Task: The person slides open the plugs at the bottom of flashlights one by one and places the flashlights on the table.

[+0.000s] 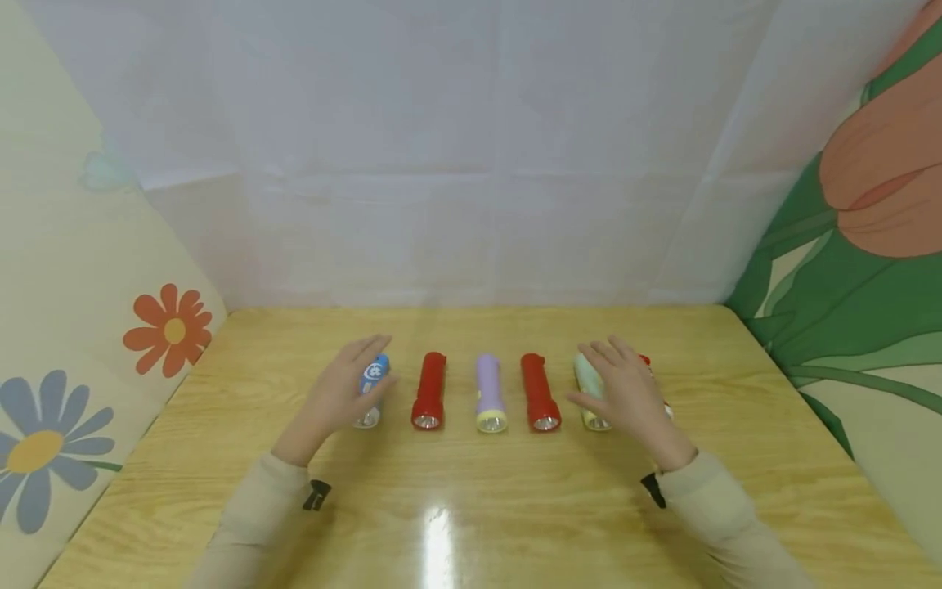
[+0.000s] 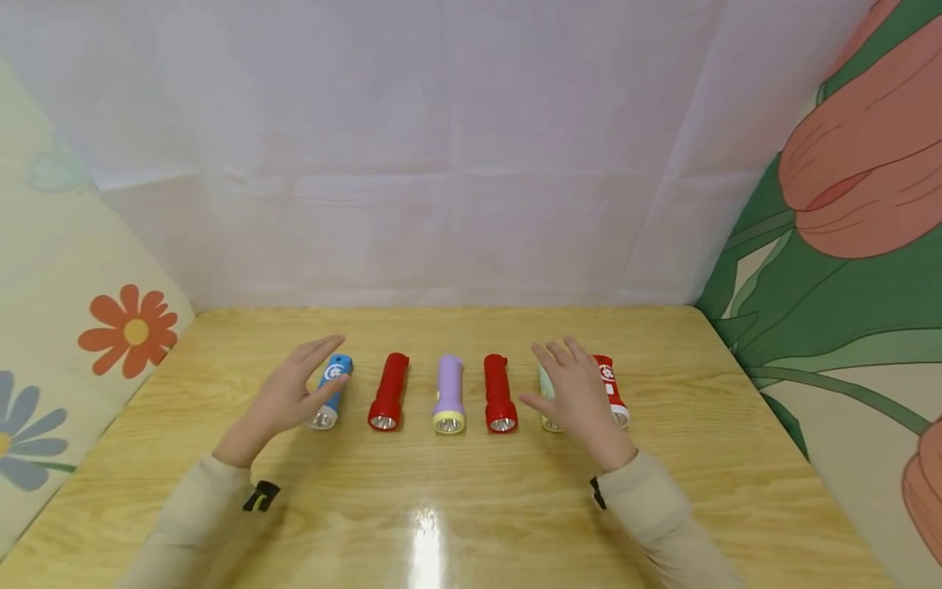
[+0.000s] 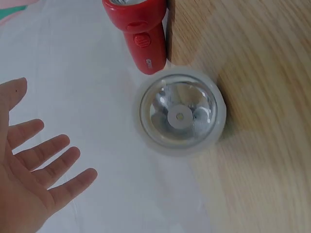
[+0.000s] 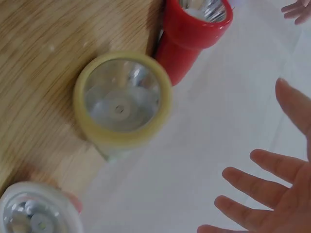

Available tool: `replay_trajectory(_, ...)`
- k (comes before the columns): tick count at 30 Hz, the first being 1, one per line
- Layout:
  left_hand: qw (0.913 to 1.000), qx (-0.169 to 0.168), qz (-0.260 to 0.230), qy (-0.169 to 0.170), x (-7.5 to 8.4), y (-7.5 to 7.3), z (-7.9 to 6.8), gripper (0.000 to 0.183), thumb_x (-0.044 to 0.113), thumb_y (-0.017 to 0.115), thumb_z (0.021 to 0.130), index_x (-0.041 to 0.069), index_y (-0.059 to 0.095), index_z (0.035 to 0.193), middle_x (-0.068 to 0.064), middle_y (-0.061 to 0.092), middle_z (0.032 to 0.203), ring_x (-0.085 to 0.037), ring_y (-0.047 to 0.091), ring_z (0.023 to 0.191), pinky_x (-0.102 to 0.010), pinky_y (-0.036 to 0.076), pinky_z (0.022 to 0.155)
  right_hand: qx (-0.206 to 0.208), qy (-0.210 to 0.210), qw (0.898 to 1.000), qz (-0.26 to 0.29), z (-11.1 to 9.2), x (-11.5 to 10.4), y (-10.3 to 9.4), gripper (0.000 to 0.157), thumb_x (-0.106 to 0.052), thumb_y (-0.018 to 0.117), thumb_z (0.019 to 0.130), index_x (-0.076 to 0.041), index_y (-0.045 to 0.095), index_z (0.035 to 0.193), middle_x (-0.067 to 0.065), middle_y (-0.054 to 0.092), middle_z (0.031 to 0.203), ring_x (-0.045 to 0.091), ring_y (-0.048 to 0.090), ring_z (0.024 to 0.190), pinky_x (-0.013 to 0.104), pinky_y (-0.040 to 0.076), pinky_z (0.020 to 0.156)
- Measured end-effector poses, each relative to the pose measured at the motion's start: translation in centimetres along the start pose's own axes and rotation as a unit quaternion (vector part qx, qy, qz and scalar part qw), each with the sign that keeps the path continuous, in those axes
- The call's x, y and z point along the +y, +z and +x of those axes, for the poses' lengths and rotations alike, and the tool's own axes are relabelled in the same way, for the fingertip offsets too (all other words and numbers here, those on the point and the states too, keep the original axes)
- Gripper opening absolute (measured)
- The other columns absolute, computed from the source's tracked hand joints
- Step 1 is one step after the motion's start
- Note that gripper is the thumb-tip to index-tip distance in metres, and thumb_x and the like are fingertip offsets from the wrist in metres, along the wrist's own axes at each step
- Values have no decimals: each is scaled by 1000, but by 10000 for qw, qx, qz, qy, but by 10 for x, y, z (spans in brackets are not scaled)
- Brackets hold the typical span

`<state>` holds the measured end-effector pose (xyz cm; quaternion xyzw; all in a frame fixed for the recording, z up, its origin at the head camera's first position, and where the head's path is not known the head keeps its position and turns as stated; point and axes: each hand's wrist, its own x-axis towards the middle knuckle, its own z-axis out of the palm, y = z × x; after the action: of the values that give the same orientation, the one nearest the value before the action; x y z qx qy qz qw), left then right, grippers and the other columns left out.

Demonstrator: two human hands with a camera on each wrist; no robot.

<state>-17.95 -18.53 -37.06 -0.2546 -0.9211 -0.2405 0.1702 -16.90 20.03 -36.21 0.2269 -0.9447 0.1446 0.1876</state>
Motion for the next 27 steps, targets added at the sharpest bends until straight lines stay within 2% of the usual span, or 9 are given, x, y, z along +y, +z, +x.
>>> replay_trajectory(4, 9999, 145, -81, -36, -4, -4, -2, 51, 17, 64, 85, -3, 46, 128, -24, 48, 126, -39, 43, 116, -53, 37, 93, 229, -173, 9993, 221, 5, -9, 4, 58, -26, 77, 72, 5, 56, 117, 23, 59, 112, 45, 44, 112, 57, 35, 92)
replay_trajectory(13, 9993, 166, -244, -248, -9, -8, -7, 43, 16, 59, 88, -2, 49, 126, -23, 51, 123, -39, 46, 114, -53, 38, 92, -104, 153, 9979, 615, 13, -27, 9, 53, -29, 72, 77, 2, 57, 117, 20, 58, 117, 40, 43, 115, 56, 37, 92)
replay_trajectory(18, 9990, 209, -204, -327, -11, -10, -8, 41, 15, 59, 88, -2, 50, 124, -21, 55, 116, -35, 52, 104, -51, 44, 86, -185, 236, 9970, 712, 16, -33, 11, 51, -31, 70, 79, 1, 58, 116, 19, 58, 115, 37, 44, 115, 54, 38, 92)
replay_trajectory(27, 9985, 143, -189, -497, -11, -13, -10, 34, 12, 58, 88, -4, 53, 118, -18, 60, 100, -30, 57, 91, -43, 50, 74, -17, 140, 9970, 767, 21, -43, 14, 44, -29, 71, 79, 2, 62, 108, 17, 62, 106, 34, 51, 105, 48, 42, 89)
